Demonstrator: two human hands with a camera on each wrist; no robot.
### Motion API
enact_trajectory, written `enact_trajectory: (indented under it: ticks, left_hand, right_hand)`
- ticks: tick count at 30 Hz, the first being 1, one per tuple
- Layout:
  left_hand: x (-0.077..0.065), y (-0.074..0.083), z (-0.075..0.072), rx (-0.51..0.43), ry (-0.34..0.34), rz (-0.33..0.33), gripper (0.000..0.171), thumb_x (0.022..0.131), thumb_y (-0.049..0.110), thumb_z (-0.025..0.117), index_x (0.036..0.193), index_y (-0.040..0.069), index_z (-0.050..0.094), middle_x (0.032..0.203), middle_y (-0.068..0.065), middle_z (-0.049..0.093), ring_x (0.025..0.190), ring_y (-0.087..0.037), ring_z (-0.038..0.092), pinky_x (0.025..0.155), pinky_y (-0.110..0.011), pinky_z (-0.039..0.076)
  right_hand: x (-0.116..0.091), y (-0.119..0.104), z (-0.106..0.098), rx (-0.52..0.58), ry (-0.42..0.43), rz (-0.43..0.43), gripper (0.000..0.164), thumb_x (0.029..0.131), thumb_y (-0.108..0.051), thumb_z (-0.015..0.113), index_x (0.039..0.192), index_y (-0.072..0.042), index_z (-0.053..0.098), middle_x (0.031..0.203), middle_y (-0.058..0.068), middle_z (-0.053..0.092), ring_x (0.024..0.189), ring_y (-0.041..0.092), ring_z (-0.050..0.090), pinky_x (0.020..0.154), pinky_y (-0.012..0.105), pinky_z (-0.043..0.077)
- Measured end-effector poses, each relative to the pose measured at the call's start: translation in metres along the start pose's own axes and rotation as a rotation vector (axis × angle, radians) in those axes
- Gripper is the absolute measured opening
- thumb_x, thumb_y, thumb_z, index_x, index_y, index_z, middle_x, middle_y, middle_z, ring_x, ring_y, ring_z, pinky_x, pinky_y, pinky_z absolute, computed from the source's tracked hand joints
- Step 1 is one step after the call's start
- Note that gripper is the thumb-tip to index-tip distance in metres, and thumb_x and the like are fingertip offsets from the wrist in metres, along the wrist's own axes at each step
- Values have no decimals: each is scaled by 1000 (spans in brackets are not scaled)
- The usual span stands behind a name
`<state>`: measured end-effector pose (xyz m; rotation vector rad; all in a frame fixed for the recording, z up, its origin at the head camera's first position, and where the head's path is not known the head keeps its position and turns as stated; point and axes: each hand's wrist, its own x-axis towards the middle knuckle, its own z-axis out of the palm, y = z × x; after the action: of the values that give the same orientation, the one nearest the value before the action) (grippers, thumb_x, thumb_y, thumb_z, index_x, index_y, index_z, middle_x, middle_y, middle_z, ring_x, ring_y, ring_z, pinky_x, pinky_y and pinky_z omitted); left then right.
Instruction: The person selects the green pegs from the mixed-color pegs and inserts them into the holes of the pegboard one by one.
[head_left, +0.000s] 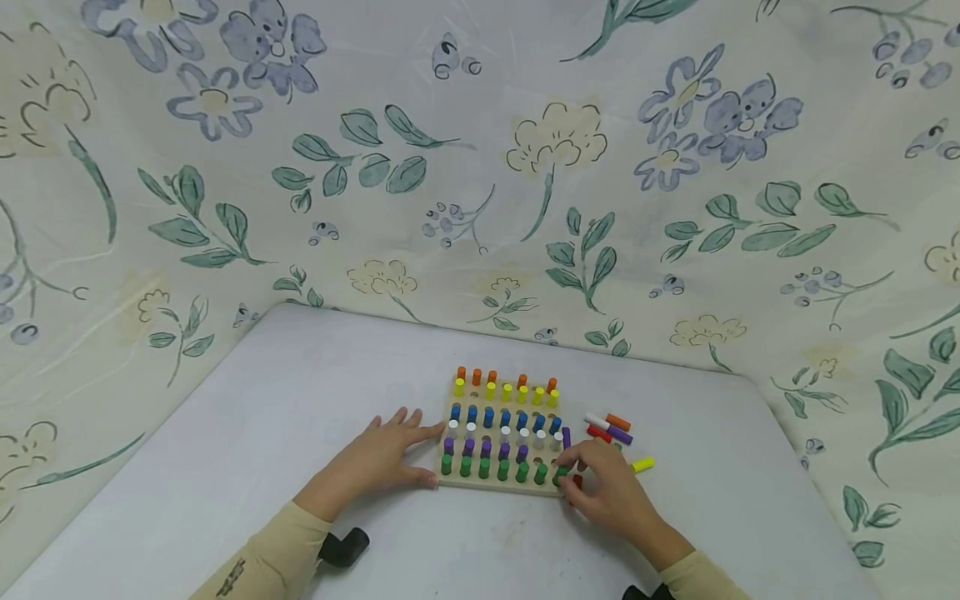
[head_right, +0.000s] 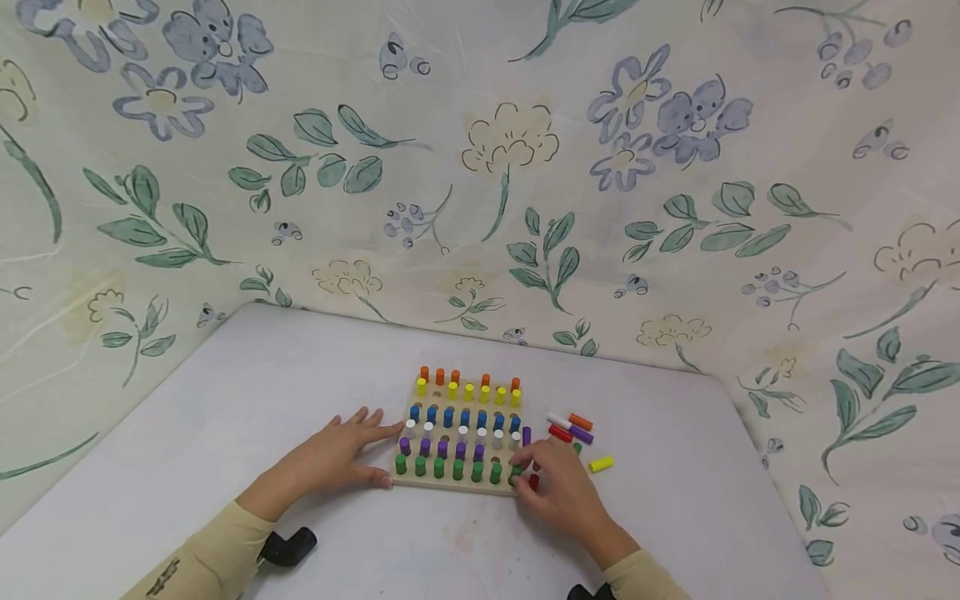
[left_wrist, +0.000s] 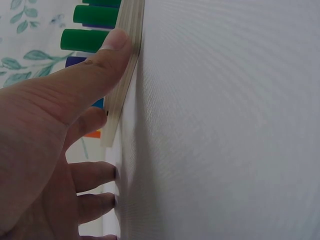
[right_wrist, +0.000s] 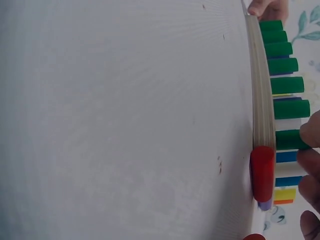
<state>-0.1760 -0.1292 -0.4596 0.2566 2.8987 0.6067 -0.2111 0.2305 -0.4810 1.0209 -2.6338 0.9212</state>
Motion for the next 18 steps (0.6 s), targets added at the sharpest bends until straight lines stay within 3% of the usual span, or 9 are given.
enact_trajectory:
  ticks: [18]
  left_hand:
    - [-2,3,-3,6,-5,0,83,78,54,82,149,22,54,158,-24,39,150,-47,25,119,-68,16]
  right_hand:
    - [0,-2,-3,-25,-54,64,30,87,-19,82,111,-25,66,97,-23,59,87,3,55,85,31,53]
